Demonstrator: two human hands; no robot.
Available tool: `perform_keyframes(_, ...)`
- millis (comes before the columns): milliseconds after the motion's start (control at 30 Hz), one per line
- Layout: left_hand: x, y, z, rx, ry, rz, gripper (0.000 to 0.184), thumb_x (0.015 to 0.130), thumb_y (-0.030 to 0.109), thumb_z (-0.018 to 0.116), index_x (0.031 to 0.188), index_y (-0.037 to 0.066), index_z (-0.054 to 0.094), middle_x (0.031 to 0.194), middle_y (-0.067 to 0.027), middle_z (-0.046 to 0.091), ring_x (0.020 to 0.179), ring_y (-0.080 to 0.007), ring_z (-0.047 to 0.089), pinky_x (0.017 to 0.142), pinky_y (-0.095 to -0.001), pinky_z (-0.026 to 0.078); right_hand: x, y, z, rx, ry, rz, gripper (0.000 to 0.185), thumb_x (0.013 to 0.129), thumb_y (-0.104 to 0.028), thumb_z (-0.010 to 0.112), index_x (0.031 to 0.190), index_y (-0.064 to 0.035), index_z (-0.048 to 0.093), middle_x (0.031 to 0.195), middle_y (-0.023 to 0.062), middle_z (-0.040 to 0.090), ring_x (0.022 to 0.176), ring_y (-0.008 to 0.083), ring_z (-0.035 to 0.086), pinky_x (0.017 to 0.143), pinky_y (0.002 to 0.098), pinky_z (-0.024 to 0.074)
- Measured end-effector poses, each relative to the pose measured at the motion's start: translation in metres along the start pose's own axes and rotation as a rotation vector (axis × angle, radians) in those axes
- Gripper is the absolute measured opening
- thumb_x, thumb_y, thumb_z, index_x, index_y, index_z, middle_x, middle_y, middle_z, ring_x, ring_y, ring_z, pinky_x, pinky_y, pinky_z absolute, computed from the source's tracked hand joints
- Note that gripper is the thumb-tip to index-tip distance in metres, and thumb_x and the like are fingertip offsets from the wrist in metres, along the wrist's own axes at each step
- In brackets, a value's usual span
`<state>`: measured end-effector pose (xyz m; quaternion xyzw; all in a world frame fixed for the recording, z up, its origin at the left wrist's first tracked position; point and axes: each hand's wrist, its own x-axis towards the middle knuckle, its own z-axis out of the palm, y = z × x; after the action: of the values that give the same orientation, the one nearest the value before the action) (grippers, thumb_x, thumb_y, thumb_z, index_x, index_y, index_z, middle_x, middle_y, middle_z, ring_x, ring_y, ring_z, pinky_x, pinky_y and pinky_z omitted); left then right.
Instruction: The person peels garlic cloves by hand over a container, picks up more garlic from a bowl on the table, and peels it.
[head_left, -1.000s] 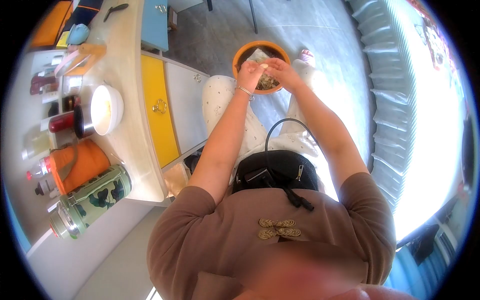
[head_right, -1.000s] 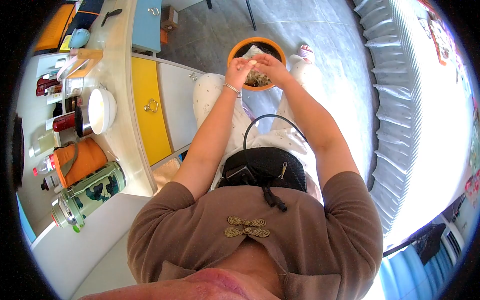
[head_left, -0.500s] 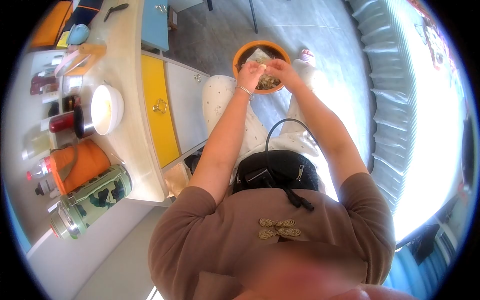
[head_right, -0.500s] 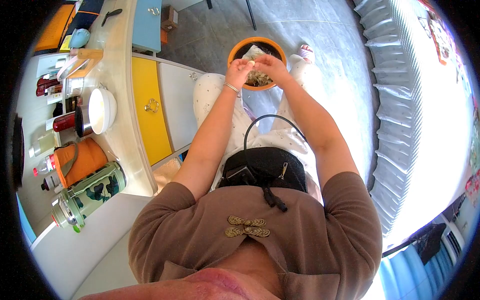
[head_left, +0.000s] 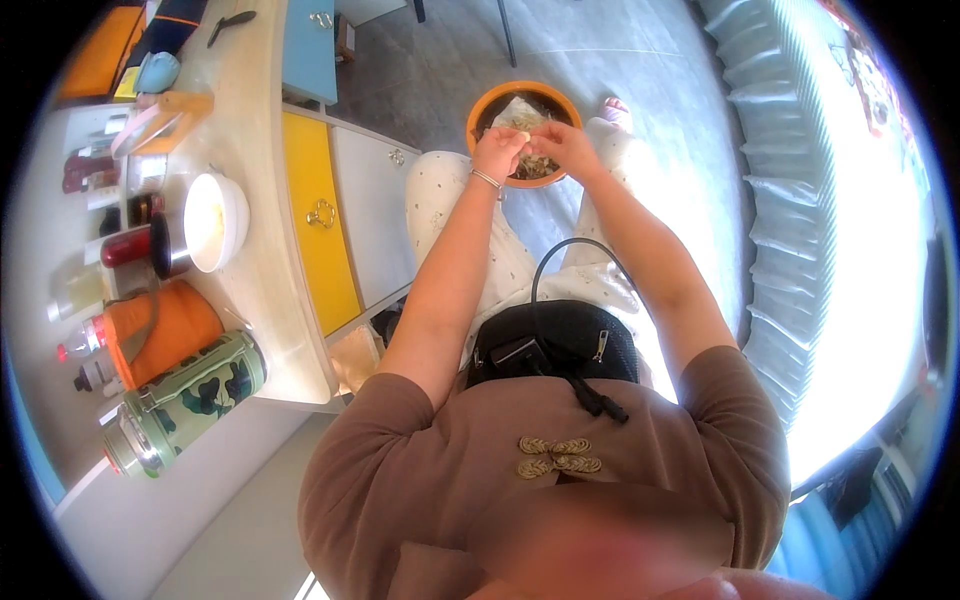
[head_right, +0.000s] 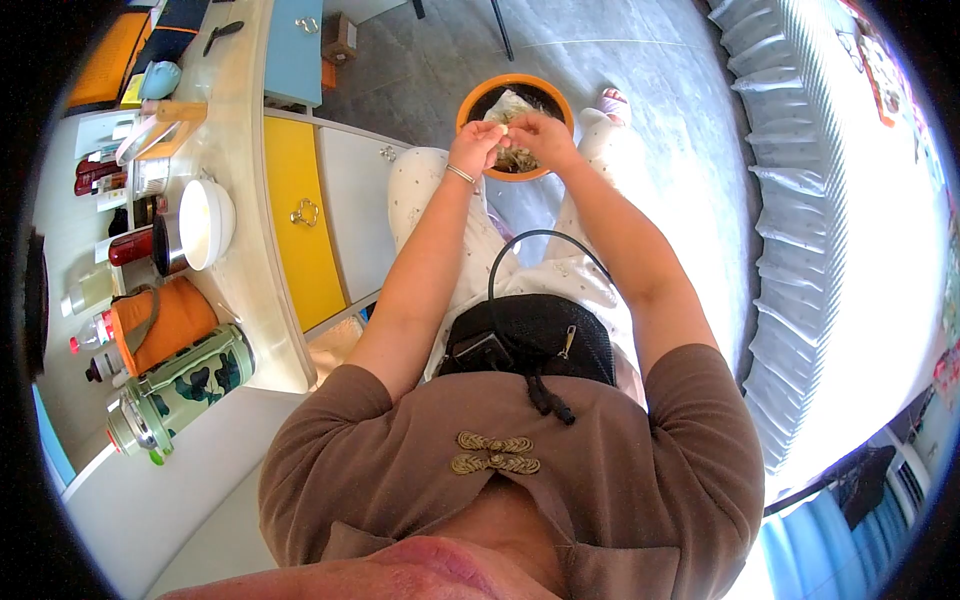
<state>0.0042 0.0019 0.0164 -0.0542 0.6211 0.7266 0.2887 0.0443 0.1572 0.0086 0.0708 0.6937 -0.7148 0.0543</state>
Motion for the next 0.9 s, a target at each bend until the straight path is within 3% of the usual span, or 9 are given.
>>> perform_keyframes(133,-0.002,0.001,0.001,0.014,0.003,0.001,0.019,0.082,0.011,0.061,0.093,0.001,0.049,0.073,-0.0105,0.061,0.042,-0.0055,0.040,0.036,-0.0190,0.028,0.000,-0.001,-0.006,-0.047,-0.080,0.038,0.020,0.084,-0.015,0.061,0.096,0.0004,0.061,0.082,0.0027,0.063,0.073,0.0091,0.058,0.067,0.0222,0.0468)
perform_keyframes(267,-0.001,-0.001,-0.001,0.032,0.012,-0.001,0.019,0.082,0.013,0.062,0.092,0.003,0.049,0.072,-0.0081,0.062,0.041,-0.0052,0.039,0.036,-0.0190,0.026,-0.005,-0.008,-0.001,-0.131,-0.018,0.024,0.020,0.082,-0.016,0.062,0.094,-0.0001,0.062,0.079,0.0030,0.063,0.070,0.0093,0.057,0.066,0.0234,0.0458)
perform_keyframes(333,-0.001,-0.001,-0.001,0.018,0.005,-0.016,0.017,0.081,0.011,0.063,0.091,0.004,0.050,0.072,-0.0092,0.062,0.040,-0.0054,0.039,0.036,-0.0191,0.026,-0.007,-0.012,0.000,-0.360,0.032,-0.074,0.019,0.077,-0.017,0.064,0.089,-0.0015,0.063,0.073,0.0071,0.063,0.063,0.0121,0.057,0.061,0.0262,0.0461)
perform_keyframes(767,-0.002,-0.004,0.000,0.016,0.004,-0.019,0.014,0.081,0.009,0.062,0.089,0.004,0.052,0.071,-0.0096,0.062,0.039,-0.0059,0.038,0.036,-0.0199,0.026,-0.003,0.001,0.003,-0.401,0.092,-0.130,0.016,0.077,-0.015,0.063,0.085,-0.0011,0.062,0.070,0.0080,0.062,0.064,0.0132,0.059,0.060,0.0269,0.0466)
perform_keyframes(900,-0.002,-0.001,-0.001,0.004,0.034,-0.040,0.014,0.084,0.013,0.060,0.092,0.003,0.053,0.073,-0.0080,0.061,0.041,-0.0058,0.038,0.036,-0.0199,0.026,-0.004,-0.005,0.007,-0.152,0.045,-0.080,0.013,0.081,-0.013,0.060,0.086,-0.0008,0.061,0.072,0.0073,0.063,0.065,0.0122,0.060,0.061,0.0259,0.0473)
